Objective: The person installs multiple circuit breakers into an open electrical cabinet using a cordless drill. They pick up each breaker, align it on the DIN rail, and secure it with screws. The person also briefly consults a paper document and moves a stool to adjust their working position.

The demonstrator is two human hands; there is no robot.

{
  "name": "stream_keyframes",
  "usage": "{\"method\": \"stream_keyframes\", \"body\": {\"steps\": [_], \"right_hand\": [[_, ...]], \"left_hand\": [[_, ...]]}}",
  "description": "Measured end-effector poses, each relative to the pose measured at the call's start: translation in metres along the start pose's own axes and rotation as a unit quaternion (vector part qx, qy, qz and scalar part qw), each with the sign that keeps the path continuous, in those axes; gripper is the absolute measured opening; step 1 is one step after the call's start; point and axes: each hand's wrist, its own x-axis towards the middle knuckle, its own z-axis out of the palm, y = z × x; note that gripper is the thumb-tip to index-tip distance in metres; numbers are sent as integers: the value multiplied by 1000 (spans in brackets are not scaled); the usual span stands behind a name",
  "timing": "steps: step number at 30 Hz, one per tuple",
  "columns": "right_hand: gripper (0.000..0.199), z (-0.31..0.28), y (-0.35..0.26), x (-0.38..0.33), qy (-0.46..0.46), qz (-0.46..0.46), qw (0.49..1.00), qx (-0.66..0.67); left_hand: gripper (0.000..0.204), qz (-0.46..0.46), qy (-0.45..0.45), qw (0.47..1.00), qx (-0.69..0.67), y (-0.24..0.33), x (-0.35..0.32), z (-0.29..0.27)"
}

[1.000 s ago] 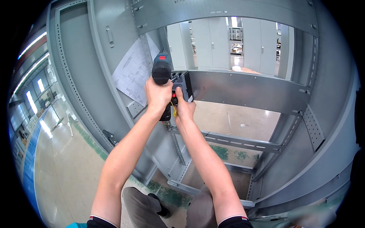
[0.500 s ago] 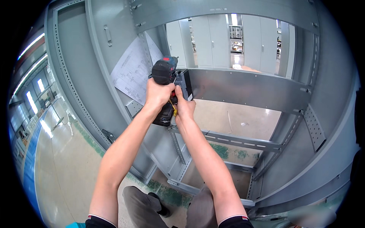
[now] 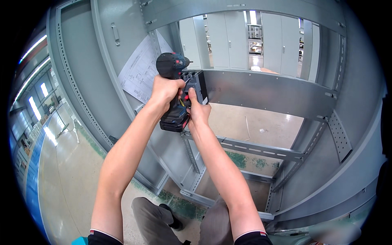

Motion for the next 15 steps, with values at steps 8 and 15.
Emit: {"method": "stream_keyframes", "body": {"steps": [8,15], "right_hand": [[57,2,1,1,28,13,999,-15],[62,0,-2,0,26,17,999,-37]], "left_hand": [[8,18,9,1000,6,6,4,-1],[8,51,26,997,50,0,6,-1]]}}
